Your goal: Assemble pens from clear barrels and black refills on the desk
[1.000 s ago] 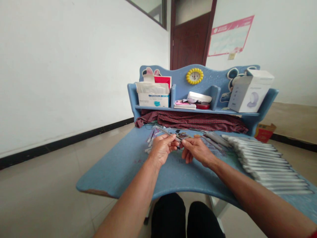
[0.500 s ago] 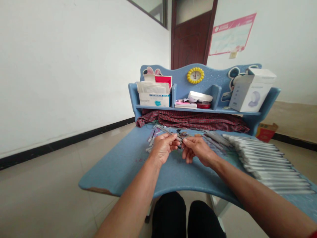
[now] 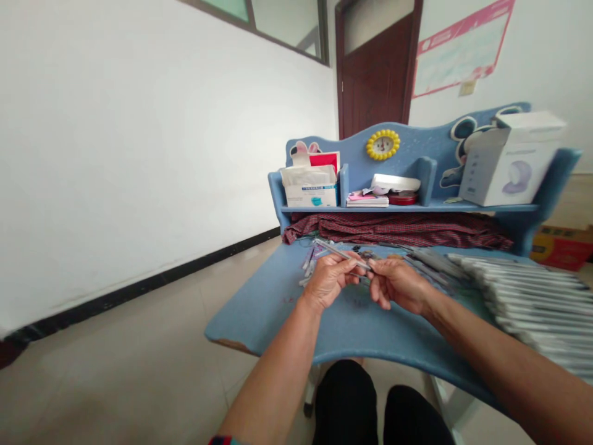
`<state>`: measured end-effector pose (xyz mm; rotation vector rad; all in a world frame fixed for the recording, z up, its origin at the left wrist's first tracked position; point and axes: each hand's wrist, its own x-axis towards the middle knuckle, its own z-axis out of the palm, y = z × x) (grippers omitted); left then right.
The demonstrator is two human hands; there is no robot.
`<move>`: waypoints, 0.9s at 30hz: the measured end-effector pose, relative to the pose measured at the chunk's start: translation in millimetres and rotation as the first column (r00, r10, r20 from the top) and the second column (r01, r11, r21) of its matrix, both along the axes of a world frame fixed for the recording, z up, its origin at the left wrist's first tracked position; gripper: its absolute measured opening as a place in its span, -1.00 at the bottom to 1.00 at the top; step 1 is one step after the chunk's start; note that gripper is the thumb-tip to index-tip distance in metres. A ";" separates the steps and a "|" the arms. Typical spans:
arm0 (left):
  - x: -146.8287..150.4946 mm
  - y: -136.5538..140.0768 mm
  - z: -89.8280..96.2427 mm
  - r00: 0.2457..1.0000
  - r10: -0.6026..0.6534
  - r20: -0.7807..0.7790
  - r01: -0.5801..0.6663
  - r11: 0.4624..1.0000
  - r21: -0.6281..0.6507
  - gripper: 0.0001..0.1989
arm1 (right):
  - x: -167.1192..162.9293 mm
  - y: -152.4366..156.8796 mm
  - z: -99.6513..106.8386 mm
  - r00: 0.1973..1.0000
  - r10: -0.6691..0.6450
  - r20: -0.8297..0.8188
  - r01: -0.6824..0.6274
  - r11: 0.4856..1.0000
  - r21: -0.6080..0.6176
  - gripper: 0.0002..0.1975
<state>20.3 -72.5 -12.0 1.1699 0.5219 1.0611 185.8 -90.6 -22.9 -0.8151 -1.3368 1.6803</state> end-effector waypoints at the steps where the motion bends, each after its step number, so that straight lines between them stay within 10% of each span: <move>1: -0.8 -0.5 1.0 1.000 -0.010 -0.012 0.011 1.000 0.007 -0.76 | 0.6 0.5 -0.1 1.000 0.010 -0.020 -0.010 1.000 -0.012 -0.67; 15: -1.2 -18.1 49.4 0.953 0.078 -0.291 -0.025 0.983 0.181 -0.79 | 6.0 -4.8 18.6 0.987 0.078 -0.137 -0.078 0.997 0.003 -0.66; 27: 0.3 -24.4 48.3 0.948 0.131 -0.291 -0.084 0.982 0.170 -0.78 | 4.7 -4.7 13.8 0.976 0.132 -0.173 -0.121 0.990 0.073 -0.65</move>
